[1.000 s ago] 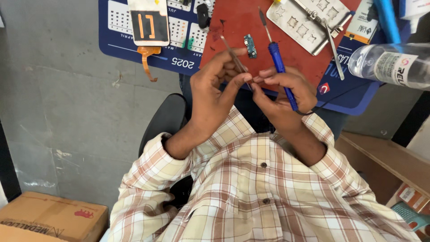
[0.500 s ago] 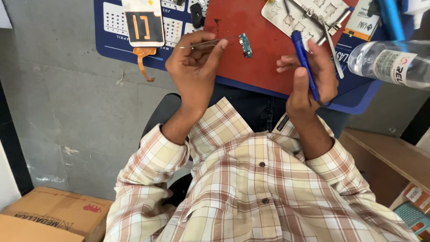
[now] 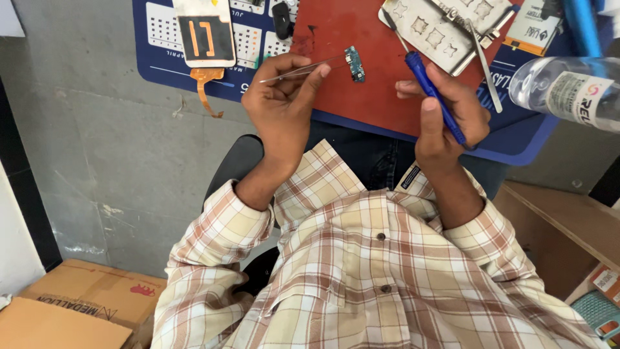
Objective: The person uses a hot air gun to heat a small electronic component, then cleans it with a toothbrush and liquid from a spray bottle. They also use a screwdriver and tweezers to manipulate the component on a red work mat.
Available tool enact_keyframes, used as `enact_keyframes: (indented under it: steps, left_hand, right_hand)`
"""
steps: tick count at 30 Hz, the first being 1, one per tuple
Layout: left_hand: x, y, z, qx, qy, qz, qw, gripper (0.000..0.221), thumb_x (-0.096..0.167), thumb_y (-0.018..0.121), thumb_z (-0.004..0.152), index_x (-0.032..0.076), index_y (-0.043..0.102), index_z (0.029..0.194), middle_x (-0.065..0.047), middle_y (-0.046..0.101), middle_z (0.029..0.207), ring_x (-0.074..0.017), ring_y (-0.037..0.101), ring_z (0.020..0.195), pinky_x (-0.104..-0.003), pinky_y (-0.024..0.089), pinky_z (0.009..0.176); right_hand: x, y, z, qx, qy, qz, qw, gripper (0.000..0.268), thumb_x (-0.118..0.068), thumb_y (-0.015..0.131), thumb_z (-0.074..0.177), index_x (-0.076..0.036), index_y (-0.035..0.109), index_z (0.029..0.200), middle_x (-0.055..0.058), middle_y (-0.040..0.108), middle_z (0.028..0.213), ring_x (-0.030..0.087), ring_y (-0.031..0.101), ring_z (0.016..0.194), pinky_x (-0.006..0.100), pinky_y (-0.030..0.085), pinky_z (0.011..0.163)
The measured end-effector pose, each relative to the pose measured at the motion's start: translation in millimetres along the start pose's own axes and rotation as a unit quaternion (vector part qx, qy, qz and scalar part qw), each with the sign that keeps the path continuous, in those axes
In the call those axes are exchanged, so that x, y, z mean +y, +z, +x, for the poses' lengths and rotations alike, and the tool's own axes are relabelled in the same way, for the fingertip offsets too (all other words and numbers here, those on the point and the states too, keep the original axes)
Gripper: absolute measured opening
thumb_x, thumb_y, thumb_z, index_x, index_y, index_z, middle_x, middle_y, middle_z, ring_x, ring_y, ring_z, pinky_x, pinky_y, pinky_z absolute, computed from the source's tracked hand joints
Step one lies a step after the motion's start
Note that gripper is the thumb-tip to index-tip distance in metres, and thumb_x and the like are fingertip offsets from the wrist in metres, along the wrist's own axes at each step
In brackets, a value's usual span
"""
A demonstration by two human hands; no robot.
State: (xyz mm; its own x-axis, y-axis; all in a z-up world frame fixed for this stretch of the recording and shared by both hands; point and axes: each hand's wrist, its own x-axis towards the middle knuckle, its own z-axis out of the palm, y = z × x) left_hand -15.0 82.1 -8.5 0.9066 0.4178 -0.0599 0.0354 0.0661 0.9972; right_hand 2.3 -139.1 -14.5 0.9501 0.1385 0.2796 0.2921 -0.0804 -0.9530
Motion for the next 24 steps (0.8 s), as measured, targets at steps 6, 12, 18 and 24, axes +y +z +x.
enact_keyframes:
  steps: [6, 12, 18, 24]
  left_hand:
    - [1.4, 0.8, 0.3, 0.000, -0.006, 0.031, 0.999, 0.017, -0.004, 0.078, 0.097, -0.005, 0.065, 0.108, -0.010, 0.076, 0.098, -0.0134, 0.077, 0.094, -0.023, 0.061, 0.080]
    - [14.3, 4.2, 0.0, 0.003, 0.033, 0.152, 0.988, 0.015, 0.003, 0.082, 0.094, -0.003, 0.073, 0.105, -0.007, 0.071, 0.095, -0.0124, 0.077, 0.086, -0.022, 0.062, 0.073]
    - [23.9, 6.8, 2.7, -0.005, 0.082, 0.193, 0.978, 0.015, 0.005, 0.082, 0.093, 0.000, 0.074, 0.104, -0.009, 0.071, 0.101, -0.0153, 0.076, 0.090, -0.025, 0.067, 0.080]
    - [24.5, 5.9, 4.9, -0.014, 0.088, 0.225, 0.970, 0.015, 0.006, 0.083, 0.092, -0.001, 0.074, 0.102, -0.010, 0.076, 0.100, -0.0166, 0.078, 0.090, -0.026, 0.065, 0.081]
  right_hand:
    - [2.7, -0.7, -1.7, 0.002, 0.005, -0.004, 1.000, 0.032, -0.016, 0.056, 0.116, 0.010, 0.058, 0.135, 0.025, 0.075, 0.104, 0.028, 0.078, 0.095, 0.037, 0.065, 0.090]
    - [2.8, 1.8, 2.9, 0.004, -0.011, 0.019, 1.000, 0.031, -0.013, 0.054, 0.116, 0.011, 0.058, 0.135, 0.026, 0.073, 0.107, 0.030, 0.078, 0.095, 0.038, 0.067, 0.083]
    - [-3.3, -2.4, 6.5, -0.017, 0.004, 0.028, 0.999, 0.029, -0.009, 0.053, 0.116, 0.012, 0.058, 0.136, 0.026, 0.072, 0.111, 0.029, 0.077, 0.098, 0.037, 0.067, 0.084]
    - [-3.8, -7.3, 2.2, -0.042, 0.024, 0.023, 0.999, 0.016, 0.003, 0.064, 0.111, 0.011, 0.063, 0.125, 0.024, 0.071, 0.109, 0.024, 0.076, 0.095, 0.034, 0.066, 0.085]
